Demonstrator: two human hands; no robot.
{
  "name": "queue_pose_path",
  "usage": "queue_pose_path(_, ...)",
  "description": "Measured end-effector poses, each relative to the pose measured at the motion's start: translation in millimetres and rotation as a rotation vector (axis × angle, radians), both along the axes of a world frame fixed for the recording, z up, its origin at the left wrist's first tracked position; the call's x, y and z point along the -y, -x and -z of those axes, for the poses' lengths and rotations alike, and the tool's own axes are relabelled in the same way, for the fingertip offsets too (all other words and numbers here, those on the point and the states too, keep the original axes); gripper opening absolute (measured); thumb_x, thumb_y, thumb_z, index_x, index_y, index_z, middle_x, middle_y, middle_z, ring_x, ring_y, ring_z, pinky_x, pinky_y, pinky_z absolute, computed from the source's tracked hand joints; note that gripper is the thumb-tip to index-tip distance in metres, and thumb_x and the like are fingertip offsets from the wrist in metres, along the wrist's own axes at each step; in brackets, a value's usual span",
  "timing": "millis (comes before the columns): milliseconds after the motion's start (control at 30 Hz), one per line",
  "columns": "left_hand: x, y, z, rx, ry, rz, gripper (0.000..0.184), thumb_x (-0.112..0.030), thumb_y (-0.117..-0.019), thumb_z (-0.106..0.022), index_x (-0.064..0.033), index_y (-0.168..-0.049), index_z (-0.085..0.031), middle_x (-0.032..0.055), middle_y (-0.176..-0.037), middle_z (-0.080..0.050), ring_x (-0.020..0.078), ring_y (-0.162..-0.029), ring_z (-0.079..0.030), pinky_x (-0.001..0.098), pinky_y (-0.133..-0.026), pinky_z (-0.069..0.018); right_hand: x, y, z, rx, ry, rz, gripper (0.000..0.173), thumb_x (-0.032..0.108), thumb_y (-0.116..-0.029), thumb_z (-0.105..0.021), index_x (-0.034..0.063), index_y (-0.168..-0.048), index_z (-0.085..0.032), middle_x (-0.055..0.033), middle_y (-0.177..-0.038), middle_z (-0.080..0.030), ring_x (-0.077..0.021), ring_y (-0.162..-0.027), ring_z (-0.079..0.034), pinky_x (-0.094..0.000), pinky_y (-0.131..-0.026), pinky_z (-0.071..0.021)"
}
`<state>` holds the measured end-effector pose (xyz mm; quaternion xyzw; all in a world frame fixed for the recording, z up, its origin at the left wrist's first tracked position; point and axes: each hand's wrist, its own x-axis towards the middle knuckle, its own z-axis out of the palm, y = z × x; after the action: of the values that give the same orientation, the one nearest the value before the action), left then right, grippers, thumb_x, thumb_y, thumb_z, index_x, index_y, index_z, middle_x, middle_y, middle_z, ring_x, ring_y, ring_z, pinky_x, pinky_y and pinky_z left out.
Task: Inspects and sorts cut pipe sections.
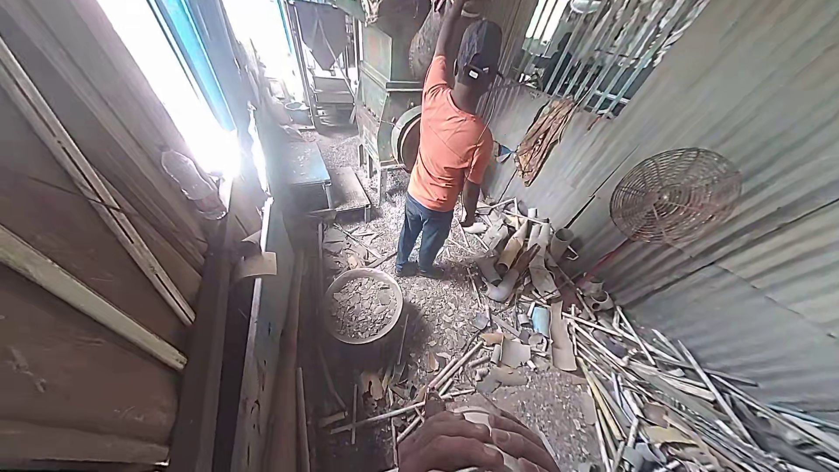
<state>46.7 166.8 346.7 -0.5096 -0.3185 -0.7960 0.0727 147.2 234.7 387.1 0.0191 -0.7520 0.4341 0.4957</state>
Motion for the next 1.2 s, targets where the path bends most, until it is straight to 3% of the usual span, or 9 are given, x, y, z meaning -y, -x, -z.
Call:
queue_pose_path(67,-2,-2,2,-0.012,-0.018,-0.048,0.013,-0.024,-0.1053,-0.055,-0.0121,-0.108,-0.058,0.0065,-0.111,-0.069,0.0219,-0.111,-0.066,0.0369,-0.102,-0.0512,-8,-4,2,0.023,-0.036,-0.025,0.081,0.08,-0.0937,-0.032,0.0133,-0.132,-0.058,-0.0022,-0.132,-0.065,-0.0164,-0.129,-0.058,-0.0362,-0.114,-0.0433)
queue_pose_path(200,4,-1,-5,-0.015,0.123,0.015,0.074,-0.077,-0.0947,-0.032,-0.0112,-0.112,-0.06,0.0054,-0.12,-0.066,0.0203,-0.121,-0.06,0.035,-0.108,-0.046,-6,-1,11,0.022,0.069,0.015,0.072,0.076,-0.0954,-0.037,0.0196,-0.134,-0.058,0.0033,-0.129,-0.068,-0.0136,-0.128,-0.06,-0.0346,-0.113,-0.0445)
queue_pose_path(367,-8,-5,28,0.084,0.06,0.11,0.053,-0.06,-0.0993,-0.05,-0.0098,-0.114,-0.06,0.0127,-0.12,-0.068,0.029,-0.12,-0.064,0.0451,-0.105,-0.0514,-5,-15,54,0.038,0.125,-0.007,0.086,0.081,-0.0892,-0.041,0.012,-0.139,-0.056,-0.0152,-0.138,-0.061,-0.0321,-0.13,-0.057,-0.0512,-0.113,-0.0446)
queue_pose_path(500,-4,-14,12,0.061,0.048,-0.126,0.035,-0.014,-0.0827,-0.082,-0.014,-0.107,-0.057,0.0033,-0.109,-0.07,0.0203,-0.109,-0.067,0.0358,-0.1,-0.0543,1,-14,28,0.08,0.015,0.088,0.068,0.073,-0.0955,-0.041,0.0167,-0.131,-0.056,0.0006,-0.134,-0.064,-0.0139,-0.131,-0.057,-0.0345,-0.115,-0.0426)
queue_pose_path(567,2,-13,9,0.037,0.075,-0.106,0.023,-0.03,-0.0952,-0.069,-0.014,-0.109,-0.059,0.003,-0.112,-0.069,0.0205,-0.113,-0.064,0.0355,-0.102,-0.0509,-2,-9,28,0.022,-0.018,0.051,0.059,0.06,-0.1005,-0.046,0.0165,-0.139,-0.053,0.0024,-0.138,-0.062,-0.0136,-0.135,-0.054,-0.0339,-0.116,-0.0424)
queue_pose_path(633,6,-14,7,0.086,0.112,-0.047,0.058,-0.066,-0.0996,-0.04,-0.015,-0.113,-0.063,0.0015,-0.116,-0.068,0.0194,-0.116,-0.061,0.035,-0.105,-0.0471,-4,-7,36,0.017,-0.015,0.037,0.059,0.059,-0.0989,-0.05,0.0184,-0.142,-0.051,0.0032,-0.141,-0.06,-0.014,-0.137,-0.052,-0.0346,-0.118,-0.0413)
queue_pose_path(700,7,-10,9,0.111,0.141,0.051,0.07,-0.076,-0.0954,-0.035,-0.0152,-0.116,-0.063,0.0009,-0.121,-0.067,0.0181,-0.122,-0.06,0.0345,-0.108,-0.0453,1,-8,33,0.053,0.017,0.08,0.064,0.066,-0.096,-0.05,0.0164,-0.137,-0.054,0.0009,-0.138,-0.061,-0.0146,-0.135,-0.054,-0.0344,-0.117,-0.0414)
queue_pose_path(933,0,-7,34,0.036,-0.006,0.169,0.058,-0.062,-0.1015,-0.04,-0.0179,-0.135,-0.055,0.0046,-0.13,-0.064,0.0231,-0.126,-0.058,0.0407,-0.109,-0.0444,12,-20,21,0.155,-0.092,0.176,0.064,0.072,-0.0963,-0.041,0.0194,-0.126,-0.06,0.0079,-0.136,-0.062,-0.0086,-0.136,-0.051,-0.0323,-0.119,-0.0357)
queue_pose_path(1200,24,-22,5,0.118,0.098,0.054,0.064,-0.074,-0.0958,-0.036,-0.0223,-0.126,-0.059,-0.0029,-0.127,-0.064,0.0187,-0.126,-0.056,0.0374,-0.112,-0.0398,4,-15,40,0.038,-0.198,0.118,0.065,0.07,-0.0981,-0.039,0.0167,-0.134,-0.052,0.0005,-0.136,-0.062,-0.0159,-0.134,-0.054,-0.0352,-0.117,-0.0399)
